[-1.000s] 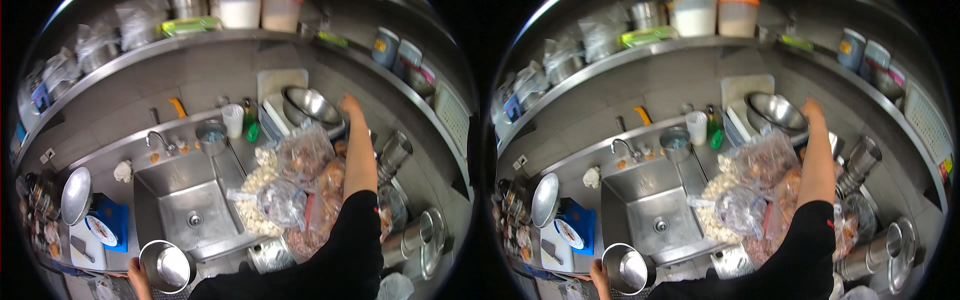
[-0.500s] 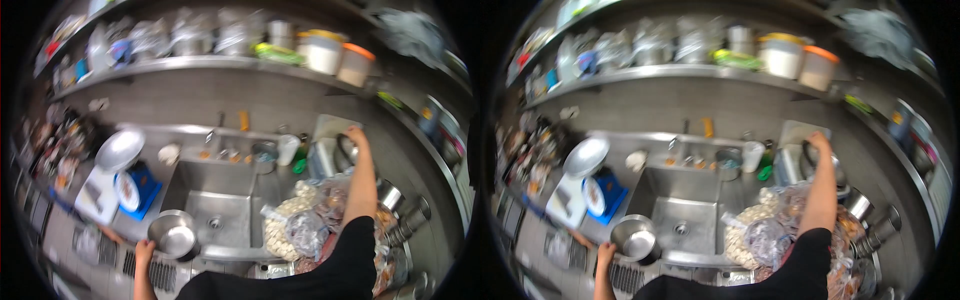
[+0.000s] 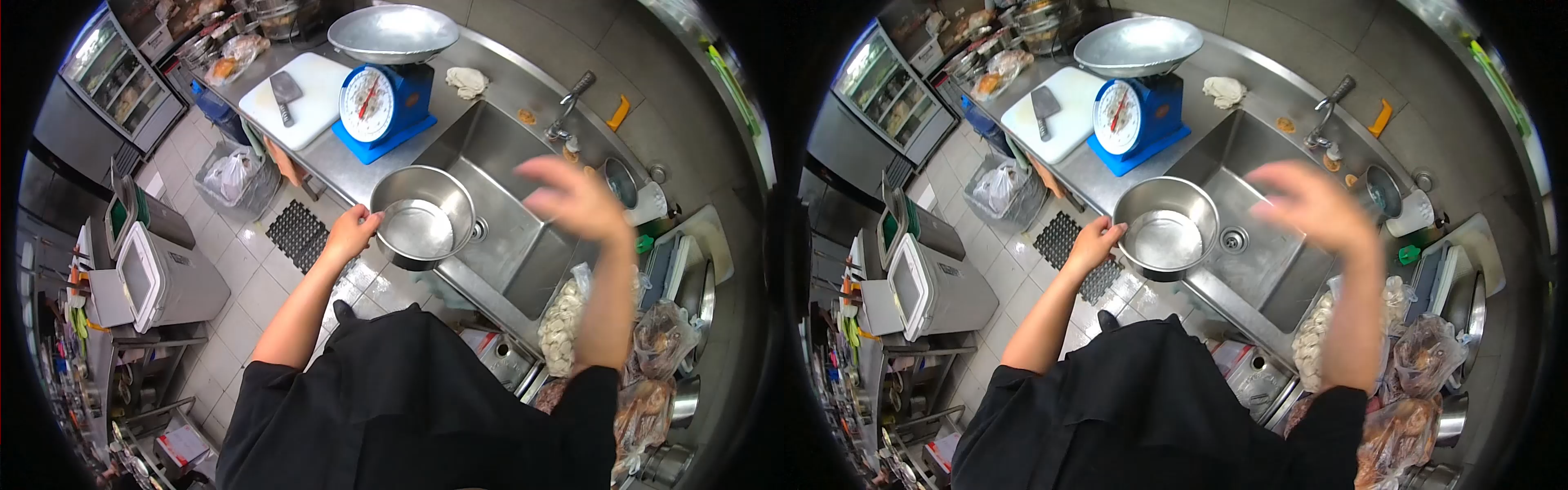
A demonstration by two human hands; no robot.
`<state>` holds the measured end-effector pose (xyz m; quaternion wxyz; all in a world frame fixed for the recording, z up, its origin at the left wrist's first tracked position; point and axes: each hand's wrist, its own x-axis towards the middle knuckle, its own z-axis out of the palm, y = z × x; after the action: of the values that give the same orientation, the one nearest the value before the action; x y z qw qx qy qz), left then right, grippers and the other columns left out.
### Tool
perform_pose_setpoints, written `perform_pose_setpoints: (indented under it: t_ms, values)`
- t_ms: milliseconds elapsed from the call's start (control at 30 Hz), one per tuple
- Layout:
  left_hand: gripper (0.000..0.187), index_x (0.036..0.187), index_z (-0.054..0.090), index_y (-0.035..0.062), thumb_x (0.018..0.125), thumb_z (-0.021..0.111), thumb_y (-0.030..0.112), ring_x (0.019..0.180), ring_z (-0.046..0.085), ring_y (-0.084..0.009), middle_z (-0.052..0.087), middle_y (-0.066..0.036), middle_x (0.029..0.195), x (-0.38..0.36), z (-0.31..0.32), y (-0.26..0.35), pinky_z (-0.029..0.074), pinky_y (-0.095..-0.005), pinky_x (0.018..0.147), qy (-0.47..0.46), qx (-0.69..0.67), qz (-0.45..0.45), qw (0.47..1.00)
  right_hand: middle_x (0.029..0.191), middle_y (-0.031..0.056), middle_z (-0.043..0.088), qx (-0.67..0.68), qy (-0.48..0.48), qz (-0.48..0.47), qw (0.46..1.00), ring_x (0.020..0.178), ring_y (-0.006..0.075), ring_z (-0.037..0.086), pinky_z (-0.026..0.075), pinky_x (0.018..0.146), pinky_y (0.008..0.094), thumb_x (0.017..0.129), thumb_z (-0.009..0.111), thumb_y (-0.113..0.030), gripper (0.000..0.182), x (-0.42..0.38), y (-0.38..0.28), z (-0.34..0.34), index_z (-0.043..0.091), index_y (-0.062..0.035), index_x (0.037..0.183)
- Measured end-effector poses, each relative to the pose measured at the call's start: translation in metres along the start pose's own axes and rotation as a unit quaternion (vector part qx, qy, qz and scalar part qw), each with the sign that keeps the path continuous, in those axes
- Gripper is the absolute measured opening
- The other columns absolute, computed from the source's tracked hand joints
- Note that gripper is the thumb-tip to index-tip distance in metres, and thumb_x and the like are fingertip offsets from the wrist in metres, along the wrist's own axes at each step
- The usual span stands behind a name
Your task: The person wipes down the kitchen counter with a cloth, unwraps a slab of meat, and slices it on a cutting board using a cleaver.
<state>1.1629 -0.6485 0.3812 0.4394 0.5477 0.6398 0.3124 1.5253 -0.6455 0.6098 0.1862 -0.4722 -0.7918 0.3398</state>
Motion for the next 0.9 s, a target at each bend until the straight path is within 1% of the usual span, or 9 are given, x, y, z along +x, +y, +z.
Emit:
perform_pose_setpoints:
  t_ms: [100,267,333,433,500,633,700,833,900]
  values:
    - [0.048,0.084,0.060,0.0006,0.090,0.065,0.048,0.066,0.065,-0.0185,0.066,-0.009,0.073,0.007,-0.011,-0.010,0.053,-0.0316,0.061,-0.015,0.013,0.002,1.000,0.128,0.0172,0.062,-0.116,-0.084,-0.146,0.979,0.114,0.0345,0.062,0.049,0.096,0.0427,0.086,0.073,-0.041,0.057,0.030,0.023,0.174,0.058,-0.0057,0.127]
    - [0.052,0.105,0.065,0.0007,0.098,0.057,0.052,0.085,0.067,-0.0162,0.069,-0.010,0.092,0.006,-0.051,-0.046,0.055,-0.0308,0.072,-0.100,-0.123,0.035,0.987,0.086,0.0139,0.070,-0.178,0.030,0.031,0.983,0.082,0.0337,0.067,0.049,0.076,0.0473,0.088,0.069,-0.034,0.026,0.054,0.025,0.260,0.067,-0.0084,0.095]
    - [0.056,0.103,0.066,0.0012,0.097,0.055,0.056,0.084,0.067,-0.0228,0.069,-0.015,0.089,0.005,-0.071,-0.092,0.053,-0.0365,0.074,-0.106,-0.069,0.024,0.992,0.081,0.0134,0.071,0.010,0.174,0.126,0.977,0.075,0.0223,0.069,0.052,0.070,0.0362,0.092,0.070,-0.026,0.019,0.050,0.029,0.250,0.070,-0.0072,0.092]
    - [0.064,0.100,0.067,0.0022,0.094,0.052,0.064,0.085,0.067,-0.0309,0.070,-0.018,0.090,-0.007,-0.098,-0.208,0.051,-0.0418,0.078,-0.131,0.074,-0.019,0.988,0.095,0.0034,0.070,0.205,0.428,0.151,0.867,0.084,0.0141,0.064,0.053,0.076,0.0318,0.092,0.071,-0.020,0.019,0.027,0.109,0.230,0.067,-0.0051,0.104]
    - [0.065,0.101,0.068,0.0033,0.092,0.053,0.066,0.089,0.068,-0.0318,0.071,-0.019,0.094,-0.035,-0.107,-0.297,0.051,-0.0419,0.079,-0.159,0.074,-0.054,0.983,0.113,0.0065,0.067,0.489,0.557,0.150,0.655,0.105,0.0203,0.063,0.050,0.096,0.0380,0.094,0.069,-0.031,0.031,0.000,0.160,0.204,0.065,-0.0065,0.113]
    - [0.053,0.101,0.073,0.0050,0.093,0.058,0.055,0.101,0.067,-0.0276,0.072,-0.016,0.100,-0.125,-0.135,-0.344,0.050,-0.0392,0.090,-0.093,-0.194,-0.102,0.971,0.137,0.0071,0.060,0.713,0.526,-0.174,0.430,0.127,0.0225,0.055,0.041,0.110,0.0430,0.092,0.065,-0.050,0.061,-0.064,0.259,0.203,0.057,-0.0049,0.133]
    - [0.055,0.102,0.073,0.0036,0.093,0.057,0.056,0.100,0.068,-0.0286,0.072,-0.018,0.100,-0.156,-0.149,-0.407,0.051,-0.0397,0.089,-0.087,-0.200,-0.133,0.967,0.141,0.0069,0.057,0.651,0.641,-0.169,0.369,0.130,0.0226,0.053,0.039,0.112,0.0456,0.093,0.062,-0.051,0.064,-0.056,0.231,0.209,0.054,-0.0045,0.138]
    - [0.059,0.103,0.072,0.0009,0.093,0.055,0.057,0.098,0.068,-0.0307,0.071,-0.021,0.098,-0.190,-0.197,-0.560,0.053,-0.0405,0.089,-0.190,-0.023,-0.225,0.955,0.143,0.0095,0.055,0.617,0.669,-0.124,0.395,0.132,0.0258,0.050,0.037,0.113,0.0492,0.095,0.060,-0.048,0.060,-0.020,0.156,0.205,0.055,-0.0040,0.136]
    - [0.061,0.104,0.071,-0.0004,0.093,0.054,0.057,0.098,0.069,-0.0317,0.070,-0.023,0.098,-0.171,-0.218,-0.601,0.054,-0.0409,0.089,-0.256,0.094,-0.221,0.936,0.147,0.0116,0.051,0.599,0.604,-0.119,0.512,0.135,0.0308,0.047,0.034,0.115,0.0528,0.096,0.059,-0.047,0.063,-0.002,0.137,0.199,0.050,-0.0042,0.141]
